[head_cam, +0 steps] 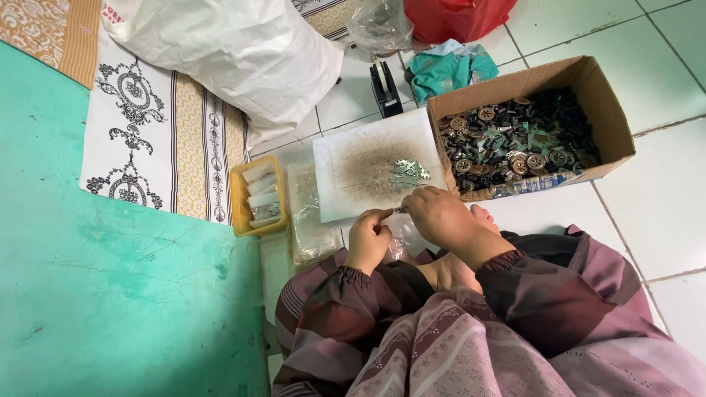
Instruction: The person sits on the floor and sorts small metal and plastic buttons from a cardboard box. They pick buttons one by one, place them on a white board, and then transfer them into small plastic bags, which are placed in a yellow container.
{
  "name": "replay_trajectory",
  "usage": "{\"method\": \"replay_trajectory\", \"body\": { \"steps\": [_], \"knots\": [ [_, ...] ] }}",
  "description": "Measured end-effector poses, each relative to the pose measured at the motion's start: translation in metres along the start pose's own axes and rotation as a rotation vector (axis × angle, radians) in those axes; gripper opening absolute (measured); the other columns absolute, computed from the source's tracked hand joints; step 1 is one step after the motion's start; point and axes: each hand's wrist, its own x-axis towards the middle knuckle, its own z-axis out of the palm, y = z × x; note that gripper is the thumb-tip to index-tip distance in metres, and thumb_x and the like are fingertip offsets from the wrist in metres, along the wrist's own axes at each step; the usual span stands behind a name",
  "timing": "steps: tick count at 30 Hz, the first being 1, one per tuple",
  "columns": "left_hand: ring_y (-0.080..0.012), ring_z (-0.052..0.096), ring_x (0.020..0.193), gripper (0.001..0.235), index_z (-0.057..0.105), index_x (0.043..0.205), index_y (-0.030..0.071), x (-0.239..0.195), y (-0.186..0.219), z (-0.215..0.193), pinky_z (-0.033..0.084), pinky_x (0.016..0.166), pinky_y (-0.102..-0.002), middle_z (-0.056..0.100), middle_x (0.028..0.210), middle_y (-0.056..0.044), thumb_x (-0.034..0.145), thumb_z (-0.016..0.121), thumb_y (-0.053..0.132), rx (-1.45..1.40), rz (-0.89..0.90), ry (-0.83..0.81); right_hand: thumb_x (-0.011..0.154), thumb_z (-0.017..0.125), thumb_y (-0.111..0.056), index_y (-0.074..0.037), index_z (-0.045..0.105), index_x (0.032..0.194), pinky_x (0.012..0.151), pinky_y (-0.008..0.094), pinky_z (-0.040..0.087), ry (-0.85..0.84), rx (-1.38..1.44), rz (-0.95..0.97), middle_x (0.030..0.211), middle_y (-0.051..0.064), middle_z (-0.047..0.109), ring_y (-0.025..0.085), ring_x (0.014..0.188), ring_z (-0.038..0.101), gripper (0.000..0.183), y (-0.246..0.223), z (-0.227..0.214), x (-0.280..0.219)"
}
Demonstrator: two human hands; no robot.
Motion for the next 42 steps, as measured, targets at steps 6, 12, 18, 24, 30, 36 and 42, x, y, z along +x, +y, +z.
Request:
{"method": "replay_trajectory", "body": {
  "steps": [6,12,18,24,30,36,42],
  "knots": [
    [-0.0223,0.072,0.106,0.042,0.078,0.119,0.021,-0.015,0.000,0.010,0.061,0.091,-0.034,0.072,0.115,0.000,0.083,0.060,0.010,-0.091,-0.128,-0.042,0.092,0.070,-0.021,-0.010,0.073,0.103,0.074,0.041,0.061,-0.217,0.072,0.071,0.094,0.012,0.070,0.032,0.091,0.072,0.015,0.003,0.005,0.010],
    [-0.0395,0.064,0.123,0.043,0.075,0.122,0.007,-0.048,0.015,-0.017,0.059,0.096,-0.041,0.071,0.121,-0.016,0.083,0.060,0.000,-0.168,-0.069,-0.025,0.092,0.071,-0.023,-0.014,0.075,0.105,0.072,0.041,0.062,-0.209,0.014,0.307,0.094,0.007,0.069,0.030,0.094,0.072,0.016,0.078,0.084,0.012],
    [-0.0327,0.068,0.115,0.041,0.076,0.122,0.014,-0.071,-0.044,0.005,0.062,0.089,-0.037,0.072,0.120,-0.010,0.084,0.064,0.002,-0.152,-0.021,-0.045,0.091,0.061,-0.051,-0.023,0.069,0.117,0.092,0.040,0.054,-0.346,-0.439,0.386,0.108,0.001,0.056,0.025,0.113,0.059,0.039,0.080,0.122,0.006],
    [-0.0323,0.069,0.110,0.040,0.075,0.123,0.009,-0.060,-0.059,0.013,0.062,0.087,-0.037,0.071,0.117,-0.010,0.087,0.061,-0.001,-0.226,-0.006,-0.045,0.090,0.057,-0.039,-0.024,0.067,0.091,0.081,0.035,0.054,-0.189,-0.614,0.136,0.095,-0.003,0.056,0.021,0.101,0.063,0.017,0.117,0.167,-0.018],
    [-0.0320,0.068,0.108,0.039,0.076,0.120,0.009,-0.048,-0.054,0.022,0.061,0.087,-0.038,0.071,0.113,-0.011,0.086,0.061,-0.002,-0.266,0.082,-0.060,0.086,0.066,-0.032,-0.021,0.065,0.106,0.081,0.040,0.060,-0.240,-0.482,0.368,0.105,0.001,0.052,0.026,0.110,0.061,0.023,0.116,0.156,-0.001],
    [-0.0307,0.069,0.106,0.039,0.077,0.118,0.009,-0.047,-0.058,0.018,0.061,0.087,-0.039,0.071,0.111,-0.009,0.084,0.063,-0.003,-0.272,0.064,-0.038,0.088,0.067,-0.040,-0.023,0.070,0.124,0.088,0.046,0.061,-0.399,-0.306,0.672,0.113,0.004,0.054,0.031,0.120,0.059,0.040,0.106,0.151,0.014],
    [-0.0324,0.068,0.107,0.039,0.076,0.120,0.008,-0.047,-0.054,0.016,0.060,0.086,-0.038,0.070,0.112,-0.011,0.086,0.061,-0.002,-0.285,0.068,-0.071,0.089,0.066,-0.035,-0.018,0.069,0.107,0.085,0.042,0.061,-0.381,-0.422,0.538,0.111,0.004,0.053,0.030,0.118,0.056,0.025,0.109,0.160,0.010]
  ]
}}
